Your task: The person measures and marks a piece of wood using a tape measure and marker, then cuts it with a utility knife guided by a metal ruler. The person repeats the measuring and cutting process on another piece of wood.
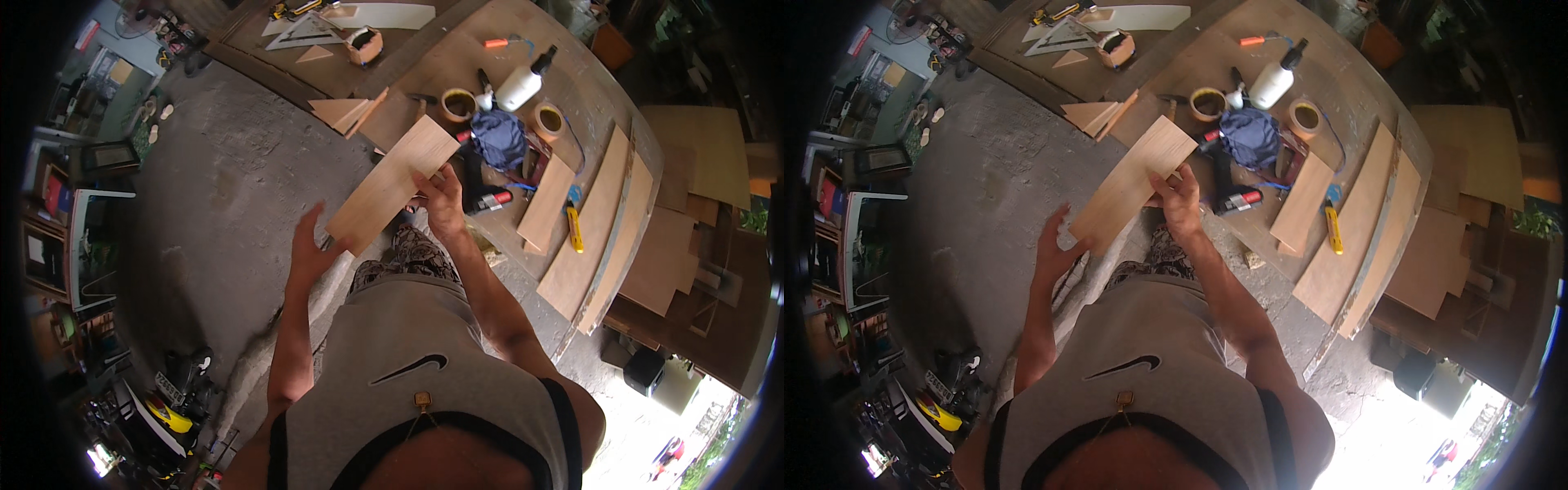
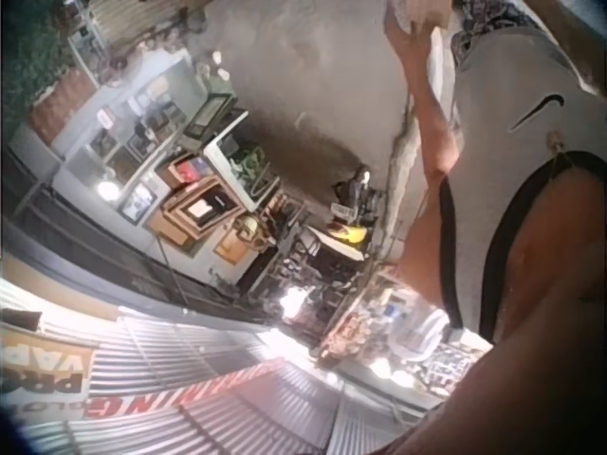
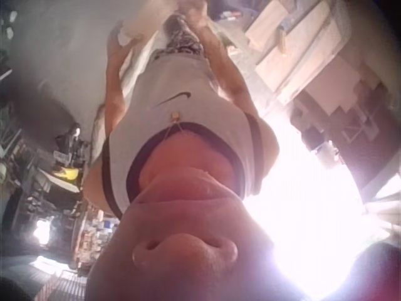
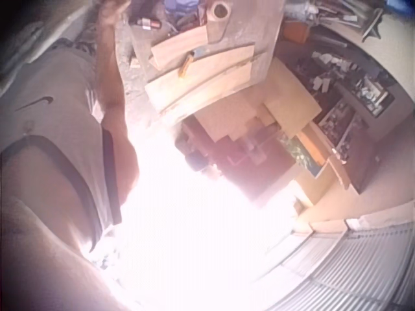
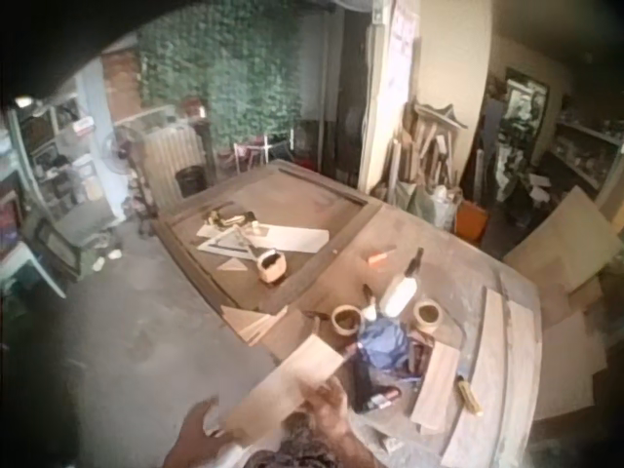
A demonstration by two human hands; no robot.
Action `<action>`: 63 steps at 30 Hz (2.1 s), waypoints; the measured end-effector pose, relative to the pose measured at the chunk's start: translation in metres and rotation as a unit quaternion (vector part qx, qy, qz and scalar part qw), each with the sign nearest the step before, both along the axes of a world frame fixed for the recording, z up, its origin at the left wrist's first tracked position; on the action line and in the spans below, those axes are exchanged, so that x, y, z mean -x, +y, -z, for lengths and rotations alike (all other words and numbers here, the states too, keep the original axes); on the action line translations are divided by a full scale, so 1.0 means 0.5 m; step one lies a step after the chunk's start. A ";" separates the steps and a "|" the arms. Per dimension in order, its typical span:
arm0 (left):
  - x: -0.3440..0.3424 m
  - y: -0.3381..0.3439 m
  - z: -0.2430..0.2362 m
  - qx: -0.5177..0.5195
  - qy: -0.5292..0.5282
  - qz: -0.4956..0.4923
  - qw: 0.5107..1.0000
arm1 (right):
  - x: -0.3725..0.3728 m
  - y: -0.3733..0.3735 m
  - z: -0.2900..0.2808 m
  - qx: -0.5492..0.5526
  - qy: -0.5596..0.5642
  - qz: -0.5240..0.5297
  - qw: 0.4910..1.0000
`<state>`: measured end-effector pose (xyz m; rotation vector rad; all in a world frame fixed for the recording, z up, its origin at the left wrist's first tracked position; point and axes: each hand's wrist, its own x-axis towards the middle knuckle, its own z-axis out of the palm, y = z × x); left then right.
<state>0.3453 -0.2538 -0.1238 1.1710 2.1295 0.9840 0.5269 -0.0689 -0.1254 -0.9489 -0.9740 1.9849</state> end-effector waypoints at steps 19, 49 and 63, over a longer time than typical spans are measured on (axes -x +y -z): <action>0.471 0.306 -0.034 0.024 -0.013 -0.106 0.994 | 0.343 0.393 0.032 -0.132 -0.154 -0.060 0.977; 1.141 0.489 -0.034 -0.076 0.105 0.101 0.986 | 1.000 0.646 0.199 -0.282 -0.667 -0.105 0.681; 1.191 0.720 -0.185 -0.193 0.202 0.231 0.932 | 0.801 0.522 -0.249 -0.392 -0.451 -0.120 0.793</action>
